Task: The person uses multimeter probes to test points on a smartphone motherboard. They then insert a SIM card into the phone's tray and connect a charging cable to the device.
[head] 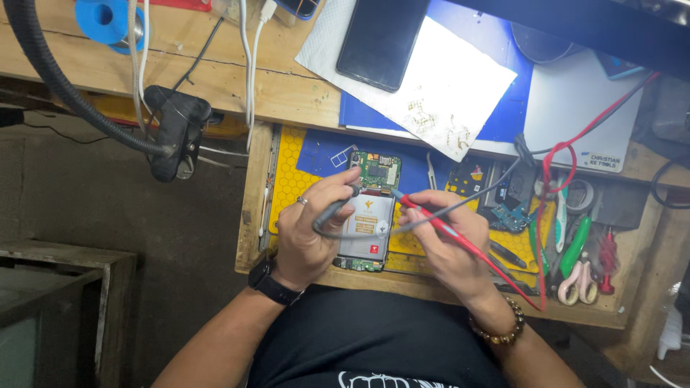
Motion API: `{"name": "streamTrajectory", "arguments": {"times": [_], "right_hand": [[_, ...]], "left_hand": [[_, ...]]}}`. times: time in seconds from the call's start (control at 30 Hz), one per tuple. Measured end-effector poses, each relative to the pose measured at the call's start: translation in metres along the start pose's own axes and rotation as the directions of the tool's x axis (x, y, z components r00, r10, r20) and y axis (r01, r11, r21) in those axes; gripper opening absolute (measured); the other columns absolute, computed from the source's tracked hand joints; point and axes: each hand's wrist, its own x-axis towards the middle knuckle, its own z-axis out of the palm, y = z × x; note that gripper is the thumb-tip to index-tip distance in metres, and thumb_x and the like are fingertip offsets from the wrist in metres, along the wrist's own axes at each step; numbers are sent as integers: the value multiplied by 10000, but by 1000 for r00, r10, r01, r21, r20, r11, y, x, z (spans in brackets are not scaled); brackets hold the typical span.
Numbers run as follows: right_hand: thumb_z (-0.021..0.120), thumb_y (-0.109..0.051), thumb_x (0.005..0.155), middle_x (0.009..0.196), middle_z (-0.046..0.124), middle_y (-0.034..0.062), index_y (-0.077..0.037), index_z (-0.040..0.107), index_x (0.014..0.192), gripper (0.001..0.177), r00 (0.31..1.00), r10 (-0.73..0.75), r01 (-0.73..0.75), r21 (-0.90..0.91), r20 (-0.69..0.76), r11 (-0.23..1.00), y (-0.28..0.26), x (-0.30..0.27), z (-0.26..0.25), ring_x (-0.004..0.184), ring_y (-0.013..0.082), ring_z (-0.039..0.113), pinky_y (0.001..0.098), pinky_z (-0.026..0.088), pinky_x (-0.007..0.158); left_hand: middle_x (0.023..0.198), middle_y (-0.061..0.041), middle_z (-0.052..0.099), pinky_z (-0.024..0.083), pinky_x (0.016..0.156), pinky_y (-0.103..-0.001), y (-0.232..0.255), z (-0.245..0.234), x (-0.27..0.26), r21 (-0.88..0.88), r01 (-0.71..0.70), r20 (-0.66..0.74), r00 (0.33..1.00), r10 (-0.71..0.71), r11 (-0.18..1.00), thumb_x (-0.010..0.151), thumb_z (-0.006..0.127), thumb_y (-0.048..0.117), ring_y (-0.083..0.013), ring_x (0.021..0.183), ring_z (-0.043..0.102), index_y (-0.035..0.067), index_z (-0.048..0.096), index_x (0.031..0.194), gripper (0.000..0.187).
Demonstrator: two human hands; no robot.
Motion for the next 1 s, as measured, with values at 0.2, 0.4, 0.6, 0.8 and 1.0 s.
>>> {"name": "streamTrajectory", "arguments": {"times": [0.2, 0.4, 0.6, 0.8, 1.0], "right_hand": [[721, -56, 948, 958, 777, 79, 6, 699, 1108, 173, 998, 48, -47, -36, 38, 998, 1, 12, 10, 859, 104, 742, 232, 585, 737], [747, -37, 929, 996, 732, 105, 1, 687, 1049, 139, 976, -208, 215, -173, 58, 961, -7, 23, 13, 863, 147, 725, 256, 570, 742], [738, -26, 933, 1017, 751, 104, 7, 691, 1062, 141, 979, -197, 203, -156, 55, 967, -8, 28, 16, 875, 149, 746, 257, 592, 747], [736, -24, 928, 998, 764, 90, 8, 697, 1054, 136, 989, -136, 141, -112, 58, 984, -4, 29, 16, 842, 125, 748, 244, 600, 717], [737, -19, 923, 998, 759, 94, 8, 701, 1038, 124, 982, -176, 183, -124, 62, 975, -3, 30, 17, 843, 139, 752, 255, 603, 732]], "left_hand": [[1281, -200, 706, 656, 952, -321, -10, 7, -1, -127, 191, -5, 981, -193, 973, 1062, 609, 25, -257, 1163, 743, 28, 523, 1251, 207], [1199, -197, 722, 636, 973, -336, -14, 11, -1, -341, 364, -32, 917, -398, 867, 1025, 611, -62, -237, 1143, 735, -3, 495, 1233, 245], [1157, -171, 748, 632, 924, -313, -15, 11, -2, -224, 395, -32, 911, -412, 891, 1021, 615, -16, -220, 1113, 756, -5, 469, 1194, 226], [1178, -174, 738, 622, 943, -325, -14, 11, 1, -182, 394, -13, 915, -403, 901, 1036, 603, 6, -240, 1124, 750, -27, 511, 1200, 192], [1160, -162, 741, 615, 935, -327, -11, 12, 0, -105, 396, 0, 917, -398, 912, 1042, 587, 52, -234, 1105, 754, -33, 509, 1218, 210]]}}
